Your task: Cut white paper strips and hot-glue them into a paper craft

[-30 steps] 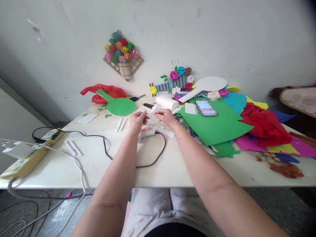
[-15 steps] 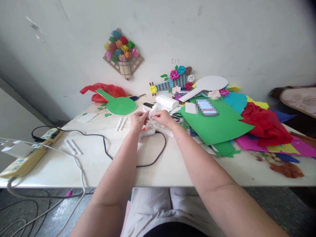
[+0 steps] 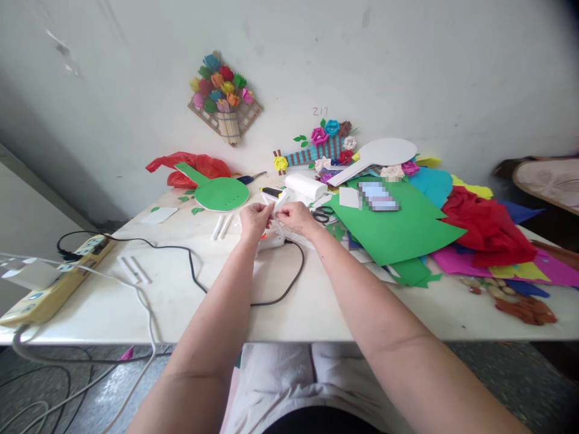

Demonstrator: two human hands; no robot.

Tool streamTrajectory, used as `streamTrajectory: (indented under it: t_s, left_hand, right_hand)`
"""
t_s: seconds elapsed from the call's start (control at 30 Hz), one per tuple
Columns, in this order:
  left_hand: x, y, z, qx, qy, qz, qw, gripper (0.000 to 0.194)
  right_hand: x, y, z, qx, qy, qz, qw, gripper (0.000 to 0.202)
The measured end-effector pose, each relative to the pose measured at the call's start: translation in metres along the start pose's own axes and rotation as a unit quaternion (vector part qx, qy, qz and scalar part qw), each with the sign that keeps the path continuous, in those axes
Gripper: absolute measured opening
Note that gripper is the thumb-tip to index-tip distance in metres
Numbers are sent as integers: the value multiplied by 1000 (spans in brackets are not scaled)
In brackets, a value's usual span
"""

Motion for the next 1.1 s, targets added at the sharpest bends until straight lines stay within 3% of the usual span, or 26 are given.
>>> streamTrajectory:
  t_s: [0.2, 0.33, 0.53, 0.9, 1.1]
  left_hand:
    - [0, 1, -1, 0, -3, 0, 1000, 27]
    - [1, 0, 1, -7, -15, -21, 1000, 28]
    - [1, -2, 1, -9, -39, -55, 998, 26]
    - [-1, -2, -2, -21, -31, -41, 998, 31]
    - [-1, -1, -3, -26, -15, -38, 999, 31]
  right_hand:
    - [4, 2, 1, -3, 12, -3, 1000, 21]
    - [12, 5, 14, 43, 154, -25, 987, 16]
    - [18, 3, 23, 118, 332, -42, 935, 12]
    - [10, 2, 16, 102, 244, -48, 963, 22]
    - [11, 3, 17, 44, 201, -38, 978, 18]
Point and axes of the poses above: each hand's wrist, its own y-axis towards the middle knuckle, its own x-axis out of the palm, z = x × y, the point moved 4 cm from there along y, towards the middle knuckle, and after that the axes turned 7 degrees about -z, right-handed, at the moved point
